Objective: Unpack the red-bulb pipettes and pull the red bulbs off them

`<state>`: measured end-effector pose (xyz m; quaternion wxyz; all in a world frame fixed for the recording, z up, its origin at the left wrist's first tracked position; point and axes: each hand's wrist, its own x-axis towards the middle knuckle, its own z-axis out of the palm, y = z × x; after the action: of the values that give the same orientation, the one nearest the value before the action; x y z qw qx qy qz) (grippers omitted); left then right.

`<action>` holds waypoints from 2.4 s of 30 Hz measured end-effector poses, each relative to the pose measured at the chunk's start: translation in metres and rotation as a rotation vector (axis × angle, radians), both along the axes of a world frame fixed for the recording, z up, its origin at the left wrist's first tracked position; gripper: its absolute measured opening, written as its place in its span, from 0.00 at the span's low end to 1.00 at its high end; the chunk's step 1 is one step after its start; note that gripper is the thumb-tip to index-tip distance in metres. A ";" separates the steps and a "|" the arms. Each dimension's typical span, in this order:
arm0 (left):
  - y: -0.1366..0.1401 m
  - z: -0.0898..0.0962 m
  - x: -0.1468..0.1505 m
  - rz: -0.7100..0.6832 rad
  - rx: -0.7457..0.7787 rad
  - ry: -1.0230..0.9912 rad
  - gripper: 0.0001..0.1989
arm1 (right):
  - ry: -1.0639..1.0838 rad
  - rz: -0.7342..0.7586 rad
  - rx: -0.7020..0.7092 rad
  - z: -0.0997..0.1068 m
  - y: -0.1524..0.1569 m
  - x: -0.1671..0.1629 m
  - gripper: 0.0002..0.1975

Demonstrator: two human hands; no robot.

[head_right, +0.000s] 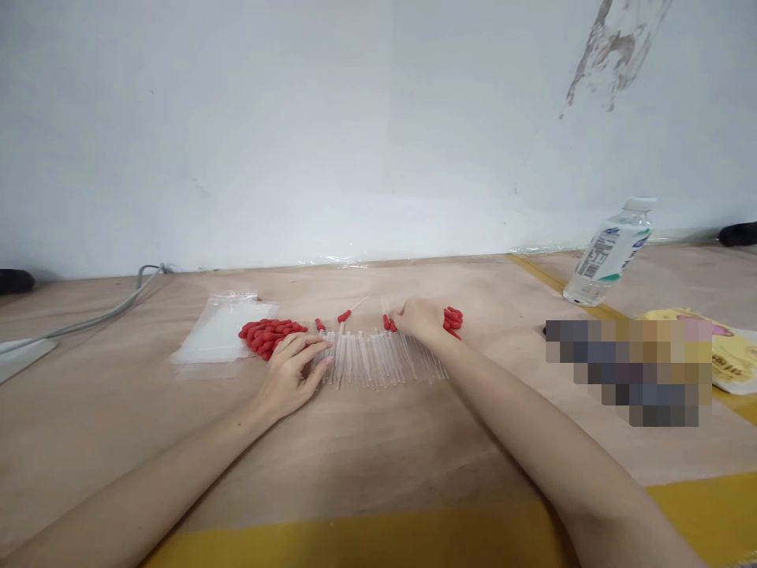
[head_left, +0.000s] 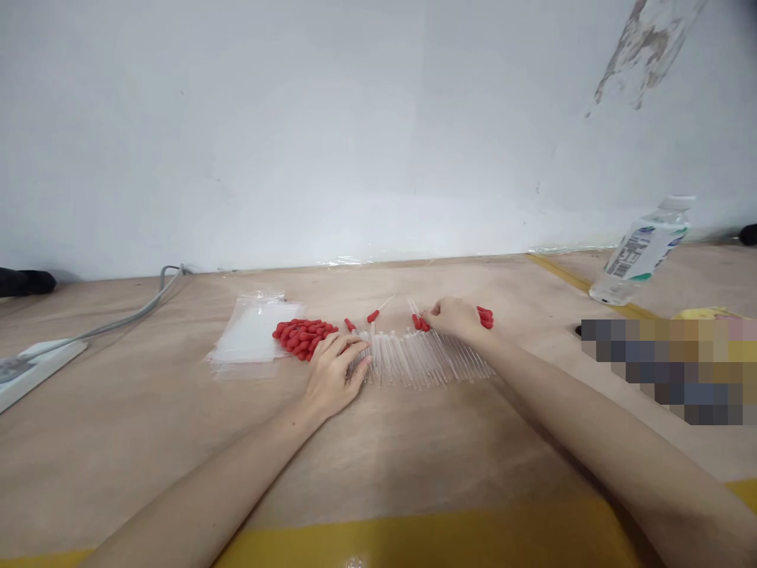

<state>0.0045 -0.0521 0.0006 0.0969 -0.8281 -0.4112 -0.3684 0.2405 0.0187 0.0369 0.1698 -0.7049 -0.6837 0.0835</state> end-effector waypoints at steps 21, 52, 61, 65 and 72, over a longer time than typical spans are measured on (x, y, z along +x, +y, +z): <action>-0.006 0.001 0.007 -0.092 0.191 0.083 0.19 | -0.163 0.627 0.698 -0.016 -0.067 0.005 0.09; -0.015 -0.004 0.007 -0.357 0.111 0.059 0.07 | -0.037 0.923 0.960 -0.043 -0.084 0.009 0.08; 0.004 0.002 -0.010 -0.014 0.149 -0.074 0.13 | 0.061 0.351 0.904 -0.021 -0.046 0.073 0.09; 0.011 -0.003 -0.008 -0.016 0.164 -0.028 0.17 | 0.283 0.128 0.717 -0.020 -0.029 0.100 0.13; 0.014 -0.009 -0.005 -0.090 0.241 0.082 0.20 | 0.672 -0.137 0.467 -0.031 -0.010 0.130 0.12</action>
<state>-0.0001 -0.0382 -0.0080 0.1954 -0.8425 -0.3220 -0.3850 0.3703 0.0090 0.0062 0.5440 -0.6248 -0.5423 0.1400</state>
